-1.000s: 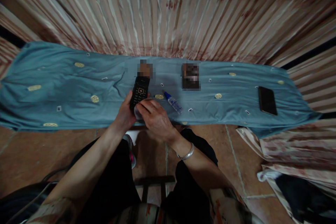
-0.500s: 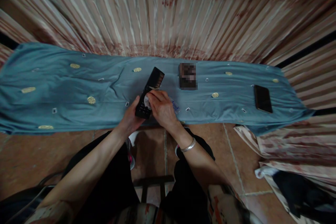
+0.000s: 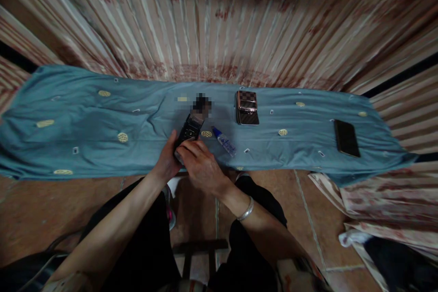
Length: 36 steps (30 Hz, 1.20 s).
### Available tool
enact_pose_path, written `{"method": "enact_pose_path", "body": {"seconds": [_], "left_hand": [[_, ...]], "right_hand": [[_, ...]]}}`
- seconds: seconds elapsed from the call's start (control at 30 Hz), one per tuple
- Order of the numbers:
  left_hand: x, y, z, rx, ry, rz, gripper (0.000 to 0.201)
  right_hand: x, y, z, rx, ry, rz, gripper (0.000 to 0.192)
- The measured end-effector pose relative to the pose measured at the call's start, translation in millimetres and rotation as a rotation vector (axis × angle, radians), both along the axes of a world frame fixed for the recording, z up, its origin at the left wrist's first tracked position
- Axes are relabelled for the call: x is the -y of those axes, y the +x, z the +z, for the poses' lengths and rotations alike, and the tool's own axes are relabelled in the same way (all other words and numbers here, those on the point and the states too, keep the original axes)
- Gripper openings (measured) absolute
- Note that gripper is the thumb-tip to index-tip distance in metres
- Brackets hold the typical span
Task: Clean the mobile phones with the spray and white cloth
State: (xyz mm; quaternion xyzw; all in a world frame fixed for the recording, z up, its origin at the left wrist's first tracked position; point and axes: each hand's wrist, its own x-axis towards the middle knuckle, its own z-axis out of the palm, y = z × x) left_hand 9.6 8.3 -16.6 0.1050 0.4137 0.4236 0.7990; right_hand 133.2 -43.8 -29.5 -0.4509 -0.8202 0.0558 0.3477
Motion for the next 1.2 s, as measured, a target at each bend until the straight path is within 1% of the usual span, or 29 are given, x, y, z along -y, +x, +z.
{"method": "enact_pose_path", "body": {"seconds": [0.2,0.3,0.4,0.47,0.57,0.73,0.83,0.93,1.07,1.2], "left_hand": [[6.0,12.4,6.9,0.026,0.041,0.040,0.054],[9.2,15.5,6.9,0.040,0.049,0.035,0.047],[10.3,15.7,3.5,0.040,0.048,0.031,0.042],[9.8,14.7,1.8,0.034,0.051,0.043,0.044],[8.3,10.7,2.0,0.019,0.057,0.062,0.048],[6.0,0.0,2.2,0.005,0.065,0.032,0.048],[6.3,-1.9,-3.1,-0.013,0.108,0.029,0.050],[9.3,1.0,-11.7,-0.047,0.187,0.022,0.049],[14.3,4.7,-23.5,-0.100,0.294,-0.019,0.053],[13.9,2.7,-28.0,-0.114,0.295,-0.001,0.055]], "right_hand": [[-22.1,18.9,-2.7,-0.075,0.037,-0.128,0.032],[-30.7,27.0,-3.3,-0.113,0.067,-0.164,0.031],[-33.2,28.6,-2.8,-0.124,0.058,-0.186,0.033],[-31.5,25.6,-1.8,-0.125,0.050,-0.179,0.033],[-24.2,16.5,0.8,-0.104,0.082,-0.141,0.032],[-10.3,1.7,2.6,-0.062,0.130,-0.022,0.032],[-12.8,3.2,0.6,-0.042,0.127,-0.007,0.033],[-23.9,12.3,-1.3,-0.034,0.114,-0.063,0.033],[-36.2,21.0,-2.2,-0.051,0.169,-0.133,0.033],[-34.4,15.8,-1.2,-0.043,0.164,-0.130,0.033]]}}
